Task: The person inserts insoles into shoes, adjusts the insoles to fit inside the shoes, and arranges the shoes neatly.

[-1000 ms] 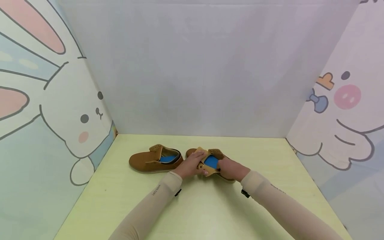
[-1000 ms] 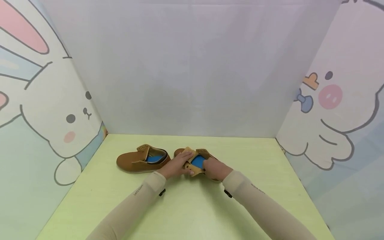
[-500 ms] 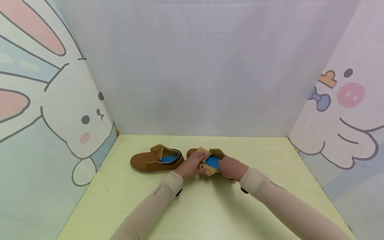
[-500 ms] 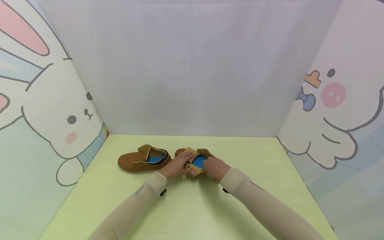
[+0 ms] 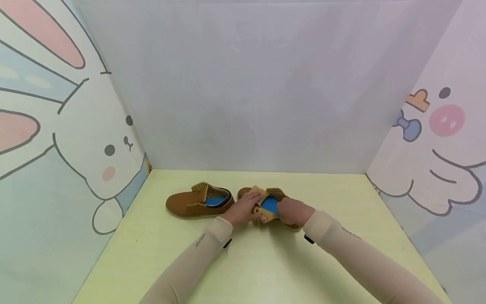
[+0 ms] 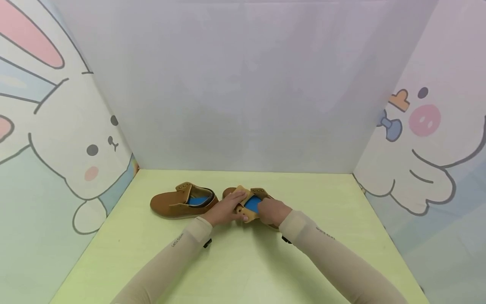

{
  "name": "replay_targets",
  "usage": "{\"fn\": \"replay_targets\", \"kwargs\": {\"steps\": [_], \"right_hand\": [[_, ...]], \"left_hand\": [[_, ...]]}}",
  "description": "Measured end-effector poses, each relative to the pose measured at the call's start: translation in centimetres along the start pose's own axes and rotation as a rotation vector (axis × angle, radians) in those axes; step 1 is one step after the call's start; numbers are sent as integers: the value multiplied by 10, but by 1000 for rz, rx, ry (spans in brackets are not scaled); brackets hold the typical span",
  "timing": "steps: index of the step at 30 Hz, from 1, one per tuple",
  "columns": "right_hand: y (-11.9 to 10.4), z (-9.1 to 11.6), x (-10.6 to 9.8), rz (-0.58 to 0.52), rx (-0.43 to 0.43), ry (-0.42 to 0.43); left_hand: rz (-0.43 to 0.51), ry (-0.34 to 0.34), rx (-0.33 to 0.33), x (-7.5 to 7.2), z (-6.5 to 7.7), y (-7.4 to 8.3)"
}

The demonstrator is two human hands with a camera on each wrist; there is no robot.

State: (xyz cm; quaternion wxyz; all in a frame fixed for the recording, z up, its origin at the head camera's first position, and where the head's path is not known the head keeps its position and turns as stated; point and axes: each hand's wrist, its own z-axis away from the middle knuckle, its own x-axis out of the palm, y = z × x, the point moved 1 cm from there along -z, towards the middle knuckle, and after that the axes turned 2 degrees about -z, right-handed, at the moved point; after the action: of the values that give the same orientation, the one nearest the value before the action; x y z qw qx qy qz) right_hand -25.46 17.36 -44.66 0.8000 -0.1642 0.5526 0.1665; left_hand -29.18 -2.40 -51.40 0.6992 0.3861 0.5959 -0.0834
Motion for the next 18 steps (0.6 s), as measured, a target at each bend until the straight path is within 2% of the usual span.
{"fn": "replay_targets", "kwargs": {"steps": [6,10,18], "right_hand": [[1,0,-1,-66,24,-73],[3,-2,-4,-69,51,-123],[6,-8,-3,-55,63,-115]], "left_hand": [[-37,-6,1,2,-1,0],[-40,0,-3,3,-1,1],[-19,6,-11,0,1,4]]}}
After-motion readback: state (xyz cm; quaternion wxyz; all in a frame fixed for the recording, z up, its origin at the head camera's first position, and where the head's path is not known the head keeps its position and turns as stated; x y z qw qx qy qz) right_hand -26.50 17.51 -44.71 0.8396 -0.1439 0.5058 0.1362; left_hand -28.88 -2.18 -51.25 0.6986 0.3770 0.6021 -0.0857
